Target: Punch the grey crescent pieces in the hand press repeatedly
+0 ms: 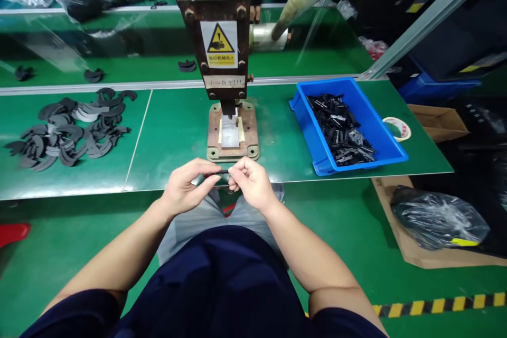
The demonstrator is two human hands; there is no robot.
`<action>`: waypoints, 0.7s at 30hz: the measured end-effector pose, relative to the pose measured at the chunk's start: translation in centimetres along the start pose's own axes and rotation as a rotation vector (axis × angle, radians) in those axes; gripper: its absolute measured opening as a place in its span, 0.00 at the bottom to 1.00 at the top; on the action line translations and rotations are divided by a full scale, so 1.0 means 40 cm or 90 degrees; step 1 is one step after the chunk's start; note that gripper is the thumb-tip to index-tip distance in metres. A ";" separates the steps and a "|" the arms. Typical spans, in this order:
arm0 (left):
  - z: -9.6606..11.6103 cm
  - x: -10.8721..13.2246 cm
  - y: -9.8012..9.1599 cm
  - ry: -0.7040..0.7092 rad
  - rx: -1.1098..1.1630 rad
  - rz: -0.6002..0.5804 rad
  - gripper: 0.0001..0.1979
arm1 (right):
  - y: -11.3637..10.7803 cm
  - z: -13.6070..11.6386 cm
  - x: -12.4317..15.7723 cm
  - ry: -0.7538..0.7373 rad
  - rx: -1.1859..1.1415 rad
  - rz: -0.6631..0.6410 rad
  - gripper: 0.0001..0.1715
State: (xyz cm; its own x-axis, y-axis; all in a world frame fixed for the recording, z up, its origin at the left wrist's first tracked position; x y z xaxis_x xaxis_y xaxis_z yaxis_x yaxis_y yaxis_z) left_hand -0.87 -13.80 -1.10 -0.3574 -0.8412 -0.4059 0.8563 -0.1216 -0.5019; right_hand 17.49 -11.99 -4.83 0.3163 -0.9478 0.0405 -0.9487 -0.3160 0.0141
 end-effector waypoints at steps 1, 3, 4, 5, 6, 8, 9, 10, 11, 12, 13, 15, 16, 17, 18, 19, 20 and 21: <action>-0.008 -0.005 -0.006 -0.004 -0.003 0.006 0.09 | -0.012 -0.011 -0.004 -0.018 0.017 0.005 0.30; -0.039 -0.027 -0.024 -0.035 -0.021 0.029 0.08 | -0.065 -0.057 -0.021 -0.074 0.054 0.047 0.26; -0.062 -0.044 -0.037 -0.060 -0.035 0.048 0.08 | -0.104 -0.095 -0.032 -0.112 0.069 0.088 0.23; -0.087 -0.065 -0.051 -0.085 -0.050 0.069 0.09 | -0.148 -0.143 -0.044 -0.157 0.081 0.140 0.21; -0.114 -0.089 -0.064 -0.104 -0.064 0.088 0.10 | -0.195 -0.201 -0.054 -0.215 0.088 0.208 0.19; -0.163 -0.145 -0.081 -0.114 -0.089 0.098 0.12 | -0.270 -0.338 -0.063 -0.350 0.094 0.327 0.19; -0.183 -0.173 -0.083 -0.109 -0.101 0.089 0.12 | -0.290 -0.415 -0.056 -0.456 0.115 0.386 0.20; -0.200 -0.200 -0.081 -0.101 -0.117 0.070 0.12 | -0.297 -0.482 -0.055 -0.505 0.135 0.407 0.23; -0.214 -0.224 -0.076 -0.091 -0.136 0.044 0.12 | -0.292 -0.541 -0.058 -0.533 0.148 0.391 0.26; -0.223 -0.243 -0.067 -0.080 -0.157 0.014 0.12 | -0.279 -0.592 -0.058 -0.563 0.154 0.369 0.31; -0.230 -0.259 -0.058 -0.070 -0.178 -0.014 0.12 | -0.260 -0.631 -0.062 -0.572 0.161 0.329 0.38; -0.232 -0.279 -0.040 -0.041 -0.227 -0.064 0.12 | -0.219 -0.673 -0.069 -0.591 0.159 0.261 0.51; -0.229 -0.285 -0.033 -0.022 -0.255 -0.086 0.12 | -0.201 -0.679 -0.072 -0.604 0.160 0.234 0.53; -0.225 -0.289 -0.027 -0.003 -0.286 -0.104 0.12 | -0.189 -0.677 -0.073 -0.624 0.159 0.226 0.51; -0.220 -0.292 -0.023 0.017 -0.319 -0.121 0.13 | -0.179 -0.669 -0.072 -0.647 0.165 0.228 0.45; -0.216 -0.295 -0.021 0.035 -0.352 -0.135 0.14 | -0.175 -0.657 -0.068 -0.669 0.172 0.248 0.38; -0.212 -0.298 -0.020 0.049 -0.381 -0.146 0.14 | -0.174 -0.641 -0.063 -0.684 0.182 0.269 0.33; -0.210 -0.301 -0.021 0.059 -0.405 -0.153 0.15 | -0.174 -0.624 -0.057 -0.692 0.192 0.281 0.30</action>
State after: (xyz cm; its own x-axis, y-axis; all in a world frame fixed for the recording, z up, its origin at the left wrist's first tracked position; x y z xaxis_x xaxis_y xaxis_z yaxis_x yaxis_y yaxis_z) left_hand -0.42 0.85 -2.23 -0.5646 -0.7774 -0.2771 0.3741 0.0583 -0.9256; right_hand 23.38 -6.56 19.91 -0.0636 -0.4718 -0.8794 -0.9826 0.1838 -0.0275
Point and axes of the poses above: each hand's wrist, its own x-axis away from the middle knuckle, its own y-axis out of the palm, z = x × y, the point moved 5 cm from there along -x, towards the middle knuckle, and after that the axes turned 3 degrees about -z, right-handed, at the moved point
